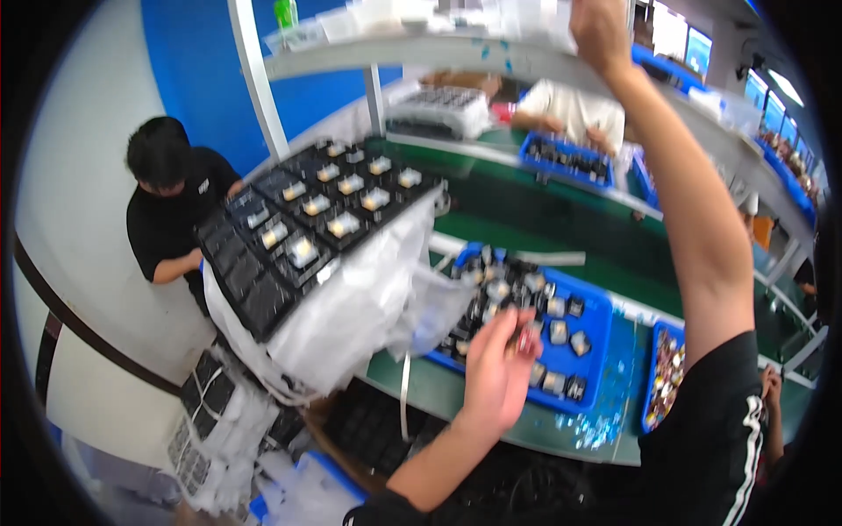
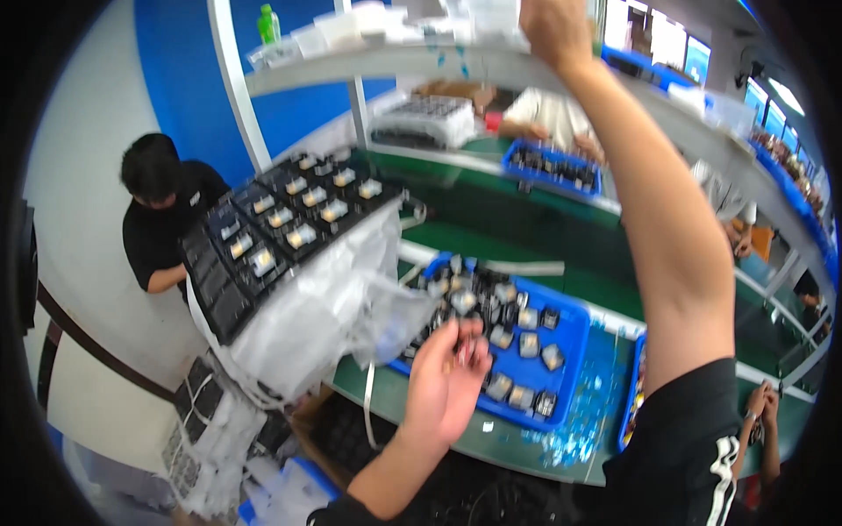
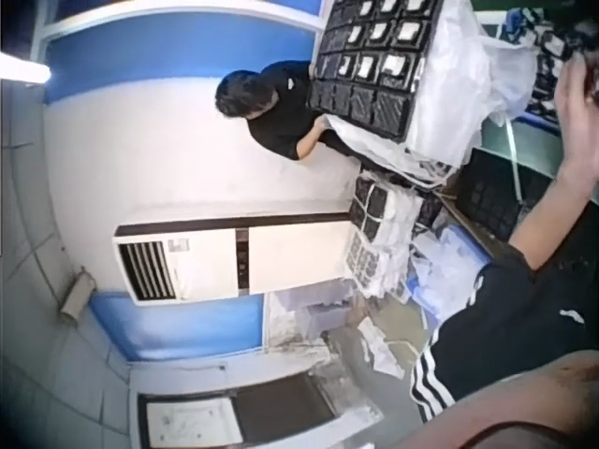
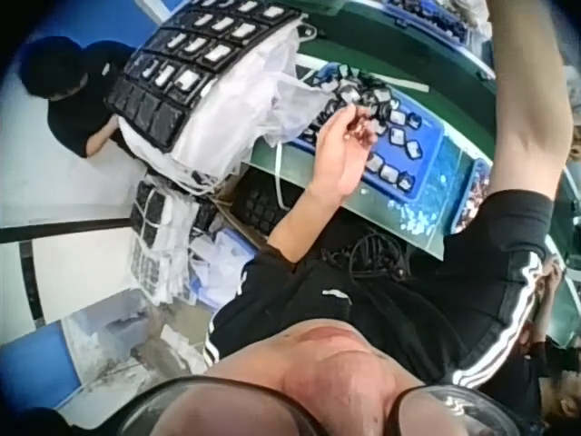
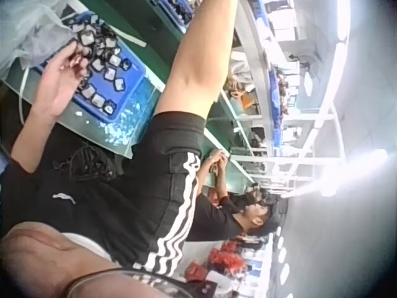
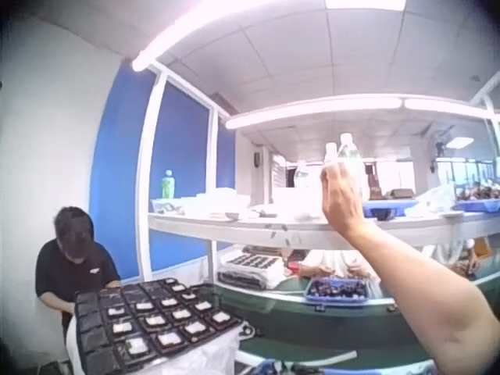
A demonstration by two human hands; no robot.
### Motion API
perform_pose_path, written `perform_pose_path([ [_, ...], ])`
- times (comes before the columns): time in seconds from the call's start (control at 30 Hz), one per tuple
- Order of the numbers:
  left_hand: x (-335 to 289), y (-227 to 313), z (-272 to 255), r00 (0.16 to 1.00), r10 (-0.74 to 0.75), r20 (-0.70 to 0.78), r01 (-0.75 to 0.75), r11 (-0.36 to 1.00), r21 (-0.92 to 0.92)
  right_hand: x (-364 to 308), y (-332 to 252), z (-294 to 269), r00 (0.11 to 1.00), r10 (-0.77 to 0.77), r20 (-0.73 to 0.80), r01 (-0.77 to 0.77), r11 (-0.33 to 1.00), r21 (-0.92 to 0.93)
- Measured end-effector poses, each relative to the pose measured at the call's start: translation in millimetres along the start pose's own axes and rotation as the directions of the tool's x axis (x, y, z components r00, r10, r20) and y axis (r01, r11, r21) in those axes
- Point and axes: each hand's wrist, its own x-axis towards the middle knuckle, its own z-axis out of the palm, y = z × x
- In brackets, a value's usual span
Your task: Manually assembling small electronic components on a production line bench.
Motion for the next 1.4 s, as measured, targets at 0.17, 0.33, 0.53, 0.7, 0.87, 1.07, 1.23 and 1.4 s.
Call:
perform_pose_path([
  [0.17, 12, 7, 19, 0.996, 0.076, 0.047, -0.076, 0.997, 0.011, -50, -57, -100, 0.962, 0.115, 0.25, -0.2, 0.916, 0.349],
  [0.33, 15, -13, 11, 0.975, 0.205, 0.084, -0.213, 0.972, 0.096, -157, -168, -247, 0.531, 0.457, 0.713, -0.847, 0.297, 0.441],
  [0.53, 0, -57, 27, 0.899, 0.378, 0.222, -0.438, 0.787, 0.435, -173, -192, -320, -0.004, 0.613, 0.79, -0.884, -0.371, 0.283],
  [0.7, -6, -84, 24, 0.814, 0.36, 0.455, -0.579, 0.565, 0.588, -193, -178, -329, 0.046, 0.738, 0.673, -0.891, -0.274, 0.362],
  [0.87, -9, -100, 21, 0.834, 0.216, 0.508, -0.544, 0.476, 0.691, -201, -160, -350, 0.033, 0.769, 0.638, -0.905, -0.248, 0.346],
  [1.07, -5, -108, 26, 0.879, 0.011, 0.477, -0.457, 0.308, 0.834, -218, -143, -362, 0.042, 0.781, 0.623, -0.943, -0.175, 0.283],
  [1.23, -2, -122, 19, 0.907, -0.015, 0.421, -0.377, 0.416, 0.827, -232, -143, -365, 0.195, 0.851, 0.488, -0.977, 0.125, 0.171],
  [1.4, -5, -129, 20, 0.969, 0.001, 0.249, -0.21, 0.542, 0.814, -239, -134, -376, 0.514, 0.719, 0.467, -0.83, 0.555, 0.059],
])
